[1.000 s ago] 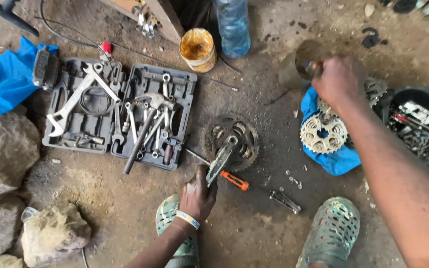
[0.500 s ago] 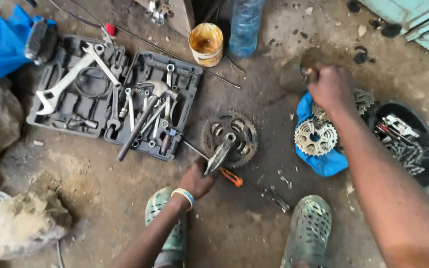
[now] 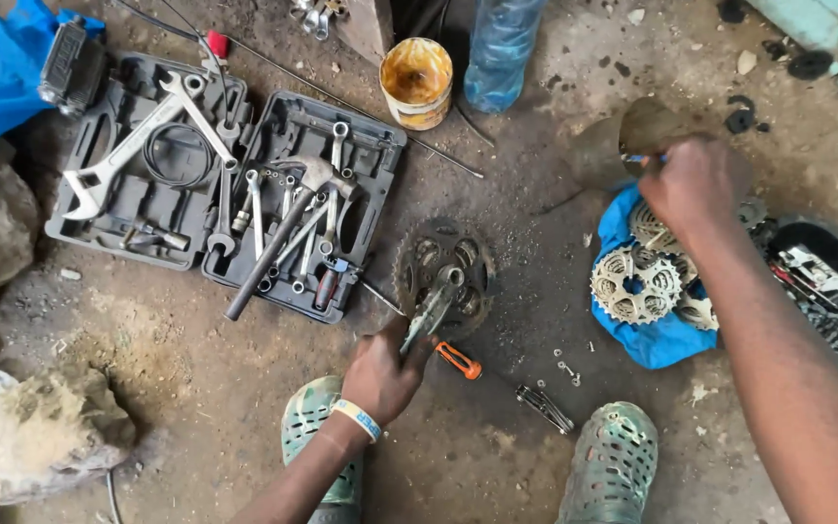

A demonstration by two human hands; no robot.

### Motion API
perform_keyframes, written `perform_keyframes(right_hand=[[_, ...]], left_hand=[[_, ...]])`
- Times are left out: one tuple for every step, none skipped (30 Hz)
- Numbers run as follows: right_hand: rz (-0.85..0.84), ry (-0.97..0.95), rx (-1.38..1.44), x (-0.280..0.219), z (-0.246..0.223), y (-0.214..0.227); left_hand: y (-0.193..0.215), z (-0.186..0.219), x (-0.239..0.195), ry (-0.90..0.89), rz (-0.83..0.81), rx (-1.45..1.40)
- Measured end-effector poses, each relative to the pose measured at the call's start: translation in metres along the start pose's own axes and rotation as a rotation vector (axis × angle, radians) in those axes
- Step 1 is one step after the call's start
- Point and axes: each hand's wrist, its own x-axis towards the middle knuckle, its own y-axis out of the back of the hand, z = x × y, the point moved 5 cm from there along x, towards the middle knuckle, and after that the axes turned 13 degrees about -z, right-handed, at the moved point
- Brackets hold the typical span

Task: The person cleans a bicycle cassette using a toothbrush and a liquid from a plastic bottle. They scrub the cassette thoroughly, rotating it to access different sides and gaps between the gears.

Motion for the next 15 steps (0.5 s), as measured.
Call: perform_keyframes(right_hand=[[-0.001,0.001,0.006,-0.001,0.002,0.000],[-0.101,-0.028,0.166,-0.001,0.007,-0.005],[-0.201,-0.060,0.326,-0.002,0.012,-0.010],[-0.202,-0.062,0.331,-0.011,0.019,-0.013],[0.044,0.072,0.221,-0.020,0.019,-0.001],[0.290,0.205,0.108,-0.033,0.018,0.009],[0.287,0.209,0.112,-0.049,0.021,0.010],[0.394,0.285,0.355,-0.068,0.027,0.017],[0.502,0.361,0.601,-0.085,0.033,0.024],[0.500,0.366,0.607,-0.111,0.018,0.032],[0.407,0.278,0.830,-0.133,0.011,0.035],[0.299,0.192,1.052,-0.156,0.003,0.036],[0.297,0.190,1.056,-0.168,-0.009,0.025],[0.125,0.168,1.162,-0.178,-0.023,0.007],[-0.048,0.143,1.263,-0.189,-0.038,-0.011]], left_hand=[[-0.003,-0.008,0.002,0.004,0.002,0.004],[-0.004,-0.012,0.003,-0.044,0.046,0.054],[-0.006,-0.016,0.005,-0.095,0.088,0.106],[-0.007,-0.016,0.002,-0.094,0.087,0.111],[-0.009,-0.016,0.002,-0.085,0.059,0.131],[-0.009,-0.016,0.001,-0.077,0.031,0.151],[-0.010,-0.017,0.001,-0.071,0.033,0.152],[-0.010,-0.018,0.001,-0.090,0.038,0.132],[-0.010,-0.018,0.001,-0.110,0.046,0.112],[-0.008,-0.017,0.000,-0.104,0.051,0.113],[-0.007,-0.016,0.000,-0.113,0.040,0.061],[-0.005,-0.014,0.000,-0.121,0.029,0.009],[-0.001,-0.010,-0.001,-0.118,0.029,0.011],[-0.001,-0.009,-0.001,-0.066,-0.044,-0.066],[-0.001,-0.008,0.000,-0.016,-0.117,-0.142]])
